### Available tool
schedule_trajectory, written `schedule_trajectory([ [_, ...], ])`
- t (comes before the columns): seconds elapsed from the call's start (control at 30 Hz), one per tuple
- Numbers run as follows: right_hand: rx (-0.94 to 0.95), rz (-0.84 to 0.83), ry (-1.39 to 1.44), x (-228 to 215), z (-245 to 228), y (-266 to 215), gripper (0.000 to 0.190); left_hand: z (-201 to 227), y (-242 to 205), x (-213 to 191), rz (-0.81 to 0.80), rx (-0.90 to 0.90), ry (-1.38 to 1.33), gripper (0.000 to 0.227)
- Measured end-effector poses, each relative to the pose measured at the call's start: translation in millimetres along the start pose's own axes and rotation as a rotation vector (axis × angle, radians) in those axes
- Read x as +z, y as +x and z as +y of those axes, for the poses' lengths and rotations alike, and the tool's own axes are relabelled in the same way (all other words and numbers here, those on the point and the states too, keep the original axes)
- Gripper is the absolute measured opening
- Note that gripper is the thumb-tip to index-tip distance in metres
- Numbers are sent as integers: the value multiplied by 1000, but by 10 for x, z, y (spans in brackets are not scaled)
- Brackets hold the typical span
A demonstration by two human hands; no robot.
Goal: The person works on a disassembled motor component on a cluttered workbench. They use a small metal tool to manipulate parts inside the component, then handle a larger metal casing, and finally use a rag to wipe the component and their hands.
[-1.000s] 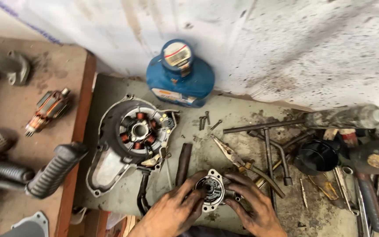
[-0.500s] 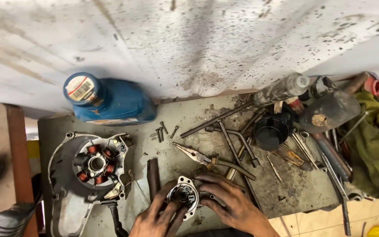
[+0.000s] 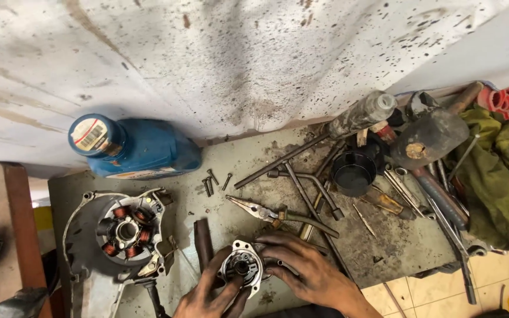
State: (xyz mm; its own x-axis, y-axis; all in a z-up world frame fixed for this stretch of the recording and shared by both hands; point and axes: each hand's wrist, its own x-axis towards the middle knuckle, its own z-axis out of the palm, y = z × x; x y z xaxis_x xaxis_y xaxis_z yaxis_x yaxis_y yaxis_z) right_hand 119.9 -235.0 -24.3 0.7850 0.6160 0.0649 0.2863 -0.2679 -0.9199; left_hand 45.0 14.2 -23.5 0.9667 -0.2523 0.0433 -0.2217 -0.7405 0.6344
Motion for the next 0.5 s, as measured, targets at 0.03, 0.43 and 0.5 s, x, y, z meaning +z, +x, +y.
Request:
schedule_trajectory([
  [0.03, 0, 8, -4, -13, -25, 22, 41, -57, -74, 95, -1, 9, 0, 24],
  [0.43, -127, 16, -140, -185, 38, -139, 38, -615, -501, 994, 281, -306, -502, 53],
  [0.5, -128, -10, -115, -231, 46, -150, 39, -1036, -687, 1310, 293, -281, -721, 67],
])
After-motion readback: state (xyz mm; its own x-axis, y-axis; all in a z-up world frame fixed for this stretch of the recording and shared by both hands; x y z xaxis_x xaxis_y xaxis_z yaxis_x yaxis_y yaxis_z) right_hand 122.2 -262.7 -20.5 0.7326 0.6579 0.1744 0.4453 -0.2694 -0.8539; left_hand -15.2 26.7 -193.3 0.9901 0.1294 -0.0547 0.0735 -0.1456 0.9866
